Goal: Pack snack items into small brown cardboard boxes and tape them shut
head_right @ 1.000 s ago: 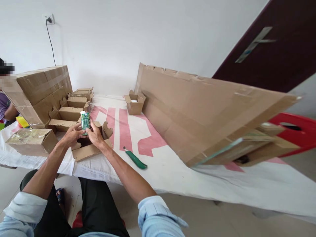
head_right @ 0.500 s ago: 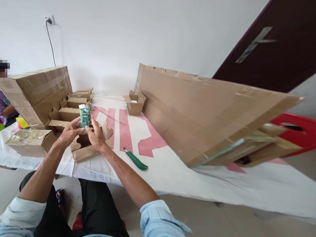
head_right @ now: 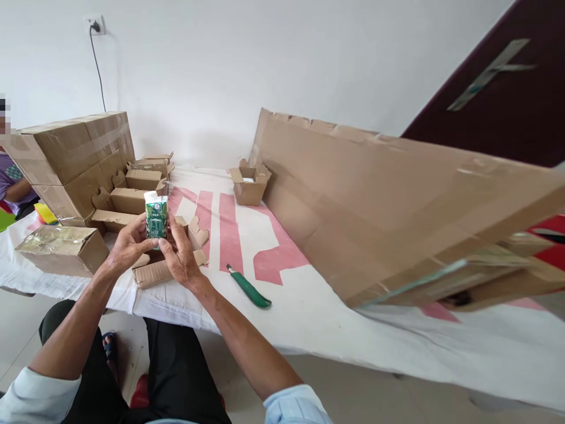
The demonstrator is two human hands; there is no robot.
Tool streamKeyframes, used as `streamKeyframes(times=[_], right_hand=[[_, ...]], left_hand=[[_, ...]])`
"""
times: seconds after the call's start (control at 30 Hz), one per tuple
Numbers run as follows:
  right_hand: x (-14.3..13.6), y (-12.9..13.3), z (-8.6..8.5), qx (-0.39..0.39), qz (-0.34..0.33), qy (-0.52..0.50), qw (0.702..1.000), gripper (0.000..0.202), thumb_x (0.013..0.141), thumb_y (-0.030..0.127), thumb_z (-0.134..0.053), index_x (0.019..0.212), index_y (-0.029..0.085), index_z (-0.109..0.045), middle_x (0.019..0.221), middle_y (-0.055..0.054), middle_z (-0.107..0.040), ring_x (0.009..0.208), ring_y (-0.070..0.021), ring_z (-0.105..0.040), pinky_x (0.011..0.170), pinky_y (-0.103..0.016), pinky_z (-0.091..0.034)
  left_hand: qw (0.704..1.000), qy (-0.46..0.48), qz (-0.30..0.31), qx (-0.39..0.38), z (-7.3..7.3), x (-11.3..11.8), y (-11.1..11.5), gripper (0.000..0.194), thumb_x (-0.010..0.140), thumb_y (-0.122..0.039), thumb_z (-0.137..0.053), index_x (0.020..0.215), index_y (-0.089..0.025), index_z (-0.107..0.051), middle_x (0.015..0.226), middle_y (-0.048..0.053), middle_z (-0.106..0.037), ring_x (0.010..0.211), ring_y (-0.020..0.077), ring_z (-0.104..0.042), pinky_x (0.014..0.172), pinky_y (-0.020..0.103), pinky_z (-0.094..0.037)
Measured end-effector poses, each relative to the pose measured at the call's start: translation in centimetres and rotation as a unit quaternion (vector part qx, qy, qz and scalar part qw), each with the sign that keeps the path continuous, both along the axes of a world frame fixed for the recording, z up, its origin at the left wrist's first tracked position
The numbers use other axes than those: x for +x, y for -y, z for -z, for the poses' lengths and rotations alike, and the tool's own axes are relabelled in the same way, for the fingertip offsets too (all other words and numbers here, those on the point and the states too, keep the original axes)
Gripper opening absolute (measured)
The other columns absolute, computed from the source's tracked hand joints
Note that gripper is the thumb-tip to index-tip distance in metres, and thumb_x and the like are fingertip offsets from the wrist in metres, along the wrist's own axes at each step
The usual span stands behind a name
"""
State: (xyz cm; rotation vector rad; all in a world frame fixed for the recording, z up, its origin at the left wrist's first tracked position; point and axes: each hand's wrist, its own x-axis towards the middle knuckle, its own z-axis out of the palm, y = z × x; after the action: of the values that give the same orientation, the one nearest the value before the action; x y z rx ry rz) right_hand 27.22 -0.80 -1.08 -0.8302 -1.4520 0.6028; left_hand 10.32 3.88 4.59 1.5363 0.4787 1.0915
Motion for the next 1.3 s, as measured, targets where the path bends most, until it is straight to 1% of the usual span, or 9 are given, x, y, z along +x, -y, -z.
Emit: streamKeyframes(times=[0.13,0.27,0.37,0.5,0.67,0.83,0.97,1.1,1.3], right_hand=[[2.3,0.4,1.5,0.014,0.018,0.182,0.983,0.067,0.116,0.066,-0.058,0.172,0.029,-0.062,0.157,-0.017,-0.074,0.143,-0.0387,-0.069,0.125,-0.062,-0.054],[4.4,0.6,3.0,-0.037,0.015,0.413,0.910,0.053,0.113,0.065,-0.068,0.137,0.021,-0.086,0.115,-0.016,-0.086,0.111,-0.0356,-0.076,0.110,-0.056,-0.054],[4.7,1.4,3.8,-0.057,0.022,0.491,0.869,0.041,0.112,0.058,-0.075,0.109,0.020,-0.089,0.101,-0.013,-0.085,0.101,-0.0299,-0.075,0.095,-0.044,-0.052],[4.8,2.6,3.6,-0.021,0.048,0.524,0.850,0.034,0.111,0.047,-0.080,0.089,0.020,-0.081,0.088,-0.008,-0.080,0.088,-0.0237,-0.071,0.084,-0.037,-0.047],[5.7,3.1,3.1,0.061,0.070,0.463,0.881,0.026,0.110,0.040,-0.082,0.091,0.022,-0.080,0.090,-0.006,-0.080,0.084,-0.0226,-0.071,0.079,-0.036,-0.051],[8.4,2.8,3.2,0.185,0.213,0.234,0.930,0.022,0.116,0.033,-0.065,0.108,0.023,-0.084,0.101,-0.009,-0.083,0.095,-0.0256,-0.077,0.089,-0.040,-0.061],[11.7,2.0,5.0,0.086,0.336,0.035,0.937,0.034,0.114,0.047,-0.061,0.103,0.023,-0.083,0.098,-0.009,-0.083,0.093,-0.0268,-0.078,0.086,-0.042,-0.063],[13.4,0.7,9.2,-0.088,0.356,-0.107,0.924,0.052,0.102,0.067,-0.060,0.097,0.019,-0.080,0.085,-0.007,-0.078,0.077,-0.0240,-0.072,0.073,-0.038,-0.060],[12.4,0.2,15.0,-0.159,0.305,0.011,0.939,0.040,0.093,0.061,-0.056,0.076,0.026,-0.065,0.075,-0.002,-0.070,0.072,-0.0211,-0.062,0.068,-0.034,-0.054]], left_hand=[[0.999,0.013,-0.048,-0.003,0.7,-1.9,0.4,0.071,0.071,-0.028,-0.110,0.136,-0.021,-0.081,0.128,0.010,-0.086,0.125,0.0338,-0.080,0.106,0.040,-0.064],[0.989,0.060,-0.130,-0.025,0.7,-4.9,-0.5,0.059,0.075,-0.042,-0.107,0.125,-0.022,-0.082,0.120,0.008,-0.087,0.117,0.0324,-0.081,0.097,0.038,-0.066],[0.975,0.071,-0.204,-0.055,1.0,-6.8,-1.7,0.062,0.072,-0.050,-0.107,0.119,-0.022,-0.079,0.113,0.007,-0.086,0.104,0.0286,-0.082,0.092,0.037,-0.066],[0.946,-0.024,-0.316,-0.068,2.5,-8.7,-3.2,0.063,0.062,-0.045,-0.105,0.112,-0.020,-0.077,0.102,0.004,-0.083,0.089,0.0229,-0.076,0.082,0.034,-0.062],[0.911,-0.212,-0.348,-0.063,5.2,-9.7,-4.0,0.060,0.054,-0.037,-0.094,0.108,-0.020,-0.074,0.090,0.000,-0.077,0.082,0.0230,-0.069,0.073,0.033,-0.055],[0.884,-0.344,-0.317,-0.009,8.2,-10.0,-4.9,0.054,0.062,-0.033,-0.081,0.113,-0.020,-0.074,0.096,0.000,-0.076,0.092,0.0260,-0.071,0.087,0.038,-0.057],[0.835,-0.465,-0.285,0.069,9.8,-10.2,-6.2,0.056,0.071,-0.020,-0.071,0.127,-0.021,-0.076,0.107,0.005,-0.079,0.101,0.0296,-0.073,0.094,0.041,-0.057],[0.731,-0.606,-0.291,0.116,10.4,-9.4,-8.0,0.060,0.076,-0.008,-0.069,0.132,-0.026,-0.081,0.126,0.012,-0.080,0.125,0.0393,-0.070,0.105,0.048,-0.057],[0.630,-0.715,-0.265,0.147,9.7,-7.4,-11.5,0.058,0.093,-0.011,-0.068,0.145,-0.032,-0.080,0.153,0.019,-0.070,0.144,0.0477,-0.056,0.114,0.065,-0.051]])
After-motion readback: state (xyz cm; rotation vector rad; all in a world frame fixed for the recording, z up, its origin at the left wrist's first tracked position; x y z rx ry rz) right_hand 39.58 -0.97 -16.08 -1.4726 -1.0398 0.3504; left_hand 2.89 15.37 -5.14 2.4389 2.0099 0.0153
